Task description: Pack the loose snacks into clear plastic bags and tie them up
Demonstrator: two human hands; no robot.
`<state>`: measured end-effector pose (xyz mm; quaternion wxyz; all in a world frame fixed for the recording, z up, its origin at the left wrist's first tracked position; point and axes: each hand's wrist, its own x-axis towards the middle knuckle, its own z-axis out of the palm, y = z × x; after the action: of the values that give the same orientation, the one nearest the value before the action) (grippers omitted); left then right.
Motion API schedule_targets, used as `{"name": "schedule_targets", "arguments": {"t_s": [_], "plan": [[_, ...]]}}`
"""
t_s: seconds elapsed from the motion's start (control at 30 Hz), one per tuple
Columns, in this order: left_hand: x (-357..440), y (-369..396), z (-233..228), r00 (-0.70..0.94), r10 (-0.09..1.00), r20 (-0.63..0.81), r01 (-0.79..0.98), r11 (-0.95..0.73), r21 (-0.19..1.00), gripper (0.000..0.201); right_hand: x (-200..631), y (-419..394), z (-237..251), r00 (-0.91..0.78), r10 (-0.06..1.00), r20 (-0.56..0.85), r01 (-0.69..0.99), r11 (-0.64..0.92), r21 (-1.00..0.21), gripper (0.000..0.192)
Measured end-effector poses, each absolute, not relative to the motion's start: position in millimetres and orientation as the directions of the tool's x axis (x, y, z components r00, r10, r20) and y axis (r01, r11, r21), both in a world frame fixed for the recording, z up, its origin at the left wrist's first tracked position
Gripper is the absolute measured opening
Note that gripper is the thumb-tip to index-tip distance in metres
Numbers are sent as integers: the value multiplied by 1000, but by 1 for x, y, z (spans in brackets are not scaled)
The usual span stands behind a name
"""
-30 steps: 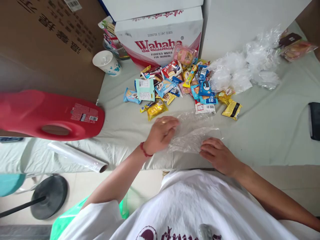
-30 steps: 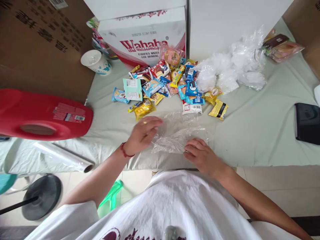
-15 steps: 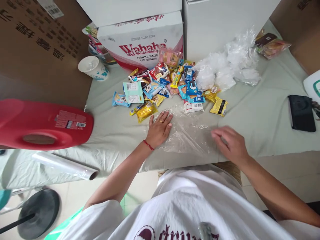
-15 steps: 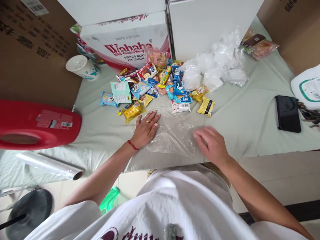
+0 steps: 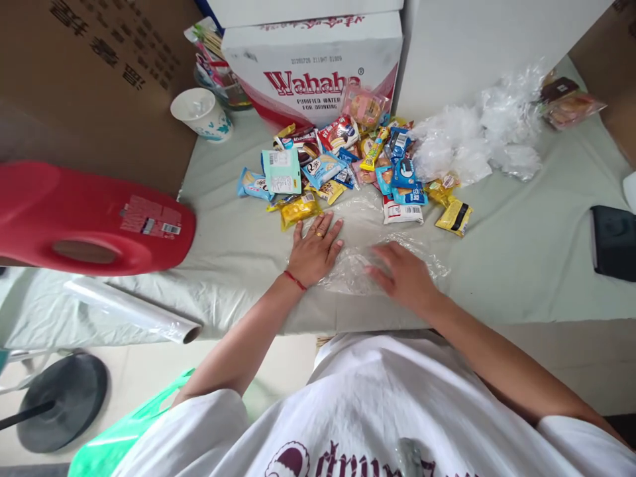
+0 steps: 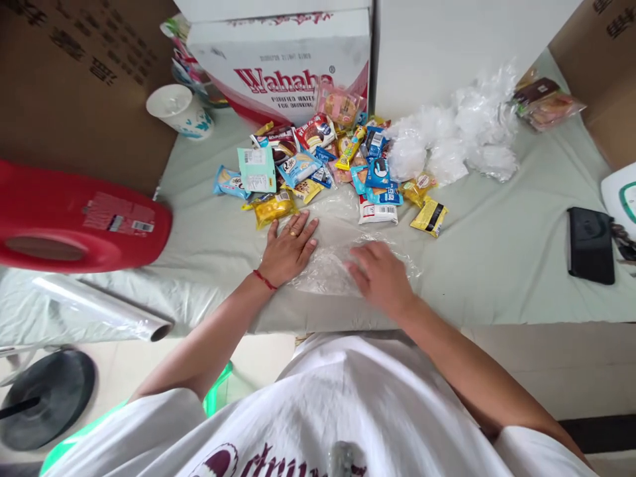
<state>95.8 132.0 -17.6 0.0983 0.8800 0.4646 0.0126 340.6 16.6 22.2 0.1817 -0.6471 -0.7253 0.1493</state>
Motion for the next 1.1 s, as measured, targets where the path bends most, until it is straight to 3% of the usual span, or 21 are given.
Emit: {"name": "schedule_targets", "arguments": {"t_s": [0.07,0.13,0.27,0.37,0.43,0.5,0.53,0.6,0.67,0.73,0.83,0.97,1.1], "plan": [[96,132,-17,572,817,-76,814,-552,182,60,311,28,27,-169,977,-128,882,92,-462,33],[96,133,-17,577,813,-81,810,-557,182,60,291,33,30,-232,942,-241,894,109,-435,26],[95,133,-18,587,807,-65,801,-568,190,61,267,8,35,-533,836,-127,803,454,-386,23],[94,134,-18,592,804,-60,795,-571,204,61,254,-19,32,-802,591,-91,573,715,-401,16],[93,135,-17,591,804,-64,794,-567,220,61,253,-28,31,-872,459,-169,484,755,-442,14],[93,136,-16,587,807,-68,794,-557,245,61,261,-27,35,-883,419,-213,466,723,-510,15],[93,136,-15,581,811,-68,795,-547,263,60,268,-24,40,-877,443,-189,467,687,-556,16],[92,134,-12,561,826,-65,800,-519,301,60,287,-17,51,-794,605,-61,495,585,-643,21],[90,127,-8,526,848,-56,815,-484,318,60,309,-12,56,-570,819,67,586,462,-666,26],[86,115,-4,472,880,-52,848,-437,301,59,329,-10,49,-311,941,134,726,326,-606,32],[77,85,-1,353,931,-89,913,-323,251,58,356,-9,16,-201,969,146,834,247,-493,42],[61,39,3,186,973,-140,959,-149,241,58,384,22,-25,-382,909,166,773,412,-482,38],[50,12,26,50,999,16,971,-53,232,55,404,86,-17,-562,794,234,638,595,-489,35]]}}
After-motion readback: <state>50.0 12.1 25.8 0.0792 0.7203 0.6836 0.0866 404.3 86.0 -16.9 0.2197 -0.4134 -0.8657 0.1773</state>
